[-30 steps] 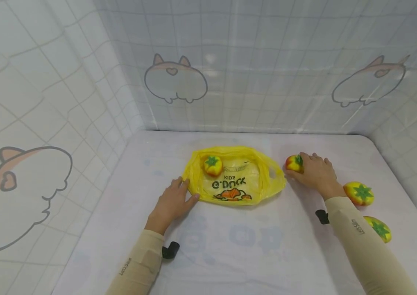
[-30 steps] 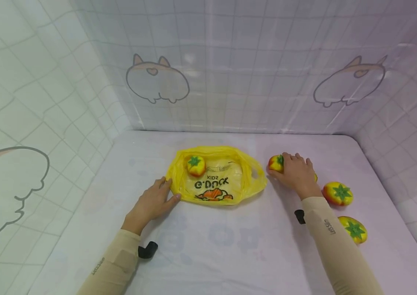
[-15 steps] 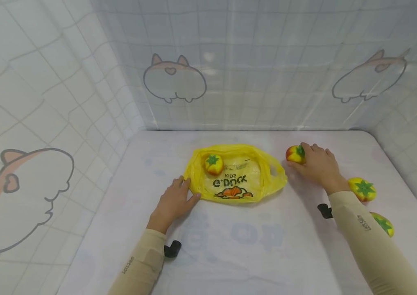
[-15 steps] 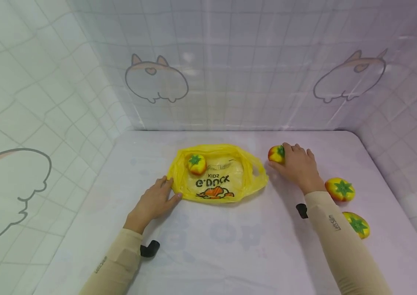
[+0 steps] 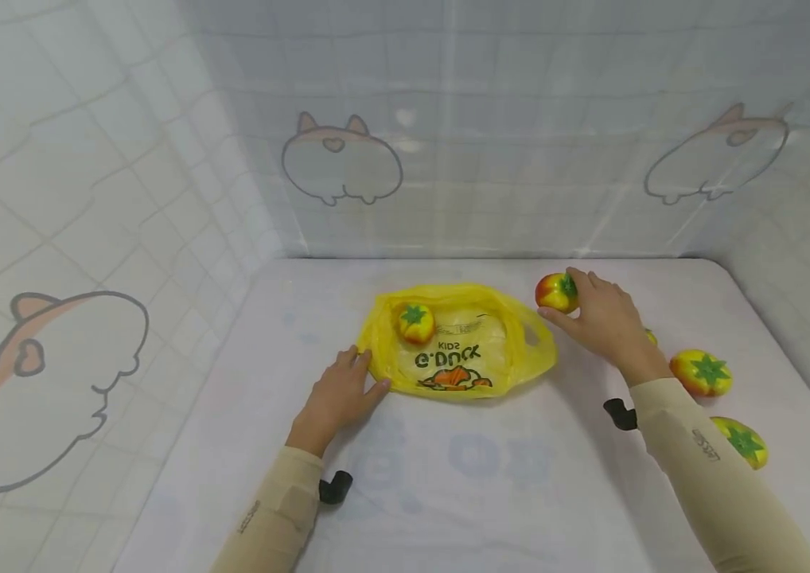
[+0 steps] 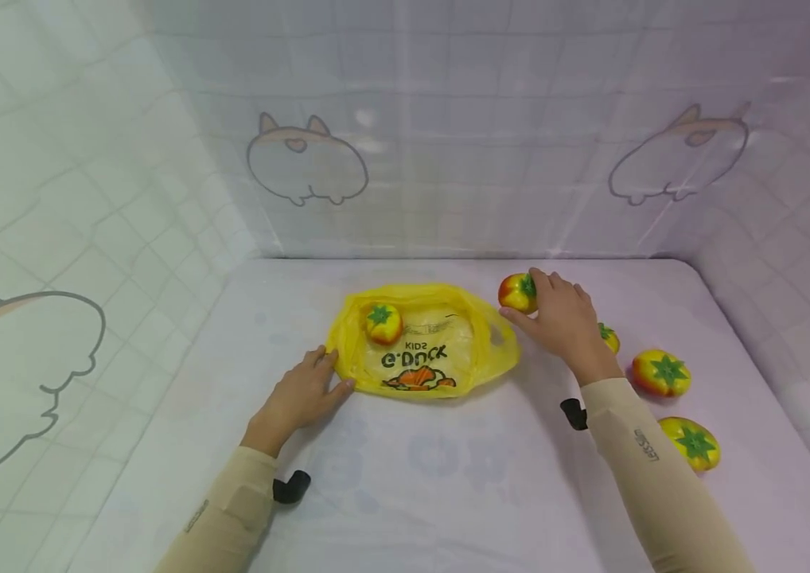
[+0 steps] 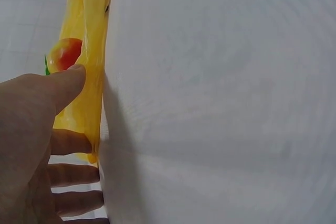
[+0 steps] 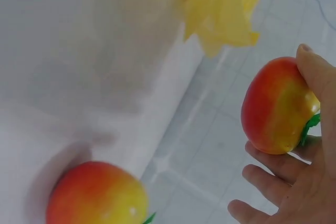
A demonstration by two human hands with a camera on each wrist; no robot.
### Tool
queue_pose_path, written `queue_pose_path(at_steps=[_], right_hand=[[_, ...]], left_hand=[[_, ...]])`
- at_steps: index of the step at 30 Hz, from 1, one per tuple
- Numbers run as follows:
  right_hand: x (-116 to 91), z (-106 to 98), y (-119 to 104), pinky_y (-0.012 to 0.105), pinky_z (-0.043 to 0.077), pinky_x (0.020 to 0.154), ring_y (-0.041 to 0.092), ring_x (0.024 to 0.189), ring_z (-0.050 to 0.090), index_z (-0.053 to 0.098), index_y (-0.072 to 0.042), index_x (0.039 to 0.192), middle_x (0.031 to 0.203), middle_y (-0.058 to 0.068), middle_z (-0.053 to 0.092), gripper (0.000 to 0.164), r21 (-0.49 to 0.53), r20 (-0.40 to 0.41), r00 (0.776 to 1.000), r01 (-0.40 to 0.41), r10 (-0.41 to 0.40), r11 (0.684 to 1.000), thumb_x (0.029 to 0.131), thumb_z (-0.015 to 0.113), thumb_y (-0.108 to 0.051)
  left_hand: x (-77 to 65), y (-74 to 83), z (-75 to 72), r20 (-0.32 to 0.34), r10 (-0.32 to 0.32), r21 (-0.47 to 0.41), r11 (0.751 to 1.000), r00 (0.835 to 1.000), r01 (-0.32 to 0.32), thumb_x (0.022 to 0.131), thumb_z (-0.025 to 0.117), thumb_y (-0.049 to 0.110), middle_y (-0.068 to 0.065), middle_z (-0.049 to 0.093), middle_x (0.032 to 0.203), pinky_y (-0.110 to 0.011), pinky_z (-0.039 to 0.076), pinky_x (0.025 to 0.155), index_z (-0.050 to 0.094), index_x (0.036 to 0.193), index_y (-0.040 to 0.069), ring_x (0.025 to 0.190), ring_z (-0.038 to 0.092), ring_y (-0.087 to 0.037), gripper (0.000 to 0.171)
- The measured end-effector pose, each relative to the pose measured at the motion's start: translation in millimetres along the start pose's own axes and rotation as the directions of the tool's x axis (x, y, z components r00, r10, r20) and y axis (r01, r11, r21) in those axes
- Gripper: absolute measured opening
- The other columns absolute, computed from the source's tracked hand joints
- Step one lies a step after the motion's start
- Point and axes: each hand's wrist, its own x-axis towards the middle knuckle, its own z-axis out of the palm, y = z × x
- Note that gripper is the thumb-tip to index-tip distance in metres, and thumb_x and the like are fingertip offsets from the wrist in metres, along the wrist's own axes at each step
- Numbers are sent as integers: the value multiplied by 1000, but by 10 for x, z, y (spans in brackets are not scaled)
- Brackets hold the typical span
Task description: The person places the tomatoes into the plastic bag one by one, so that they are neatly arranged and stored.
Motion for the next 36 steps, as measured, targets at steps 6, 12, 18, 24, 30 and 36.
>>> queue_pose_path(at_steps=[6,12,18,24,30,36], right_hand=[[-2,-2,-153,70,36,110,55,125,50,34,3,155,147,34,47,92,-39,-60,997,53,-55,998,96,62,-62],[-4,16,-215,70,31,114,56,132,45,30,1,157,152,33,42,93,-41,-68,996,60,-63,997,95,64,-59],[9,2,-283,70,27,117,54,142,36,31,1,157,154,32,40,91,-32,-110,989,97,-100,995,95,66,-58],[34,47,-365,70,30,115,56,139,38,32,2,156,153,34,41,90,-23,-120,982,141,-143,990,96,66,-55],[84,151,-405,70,34,112,58,132,44,33,2,156,151,36,42,89,-8,-128,975,183,-182,983,96,67,-54],[133,227,-466,70,34,113,57,136,42,35,2,155,151,35,43,88,0,-131,970,205,-203,979,95,68,-53]], left_hand=[[-9,14,1,-3,-2,0,1000,1000,2,101,52,60,-22,23,168,-66,33,116,32,161,6,153,27,-45,83],[-30,20,-27,-3,1,9,1000,1000,-1,100,54,59,-22,25,167,-67,35,115,34,160,5,151,30,-45,83],[-31,27,-27,-7,2,7,1000,1000,-2,101,54,59,-22,25,167,-67,35,114,34,160,5,151,29,-45,83],[-27,28,-32,-1,3,-6,1000,1000,-3,101,53,59,-23,24,167,-67,34,115,33,160,5,151,29,-46,82],[9,16,-4,-10,2,-3,1000,1000,-2,100,53,61,-22,25,167,-67,36,114,33,160,6,150,32,-46,83],[5,-7,-1,-19,5,7,1000,1000,-5,100,53,61,-22,26,166,-68,38,112,34,160,7,148,34,-47,83]])
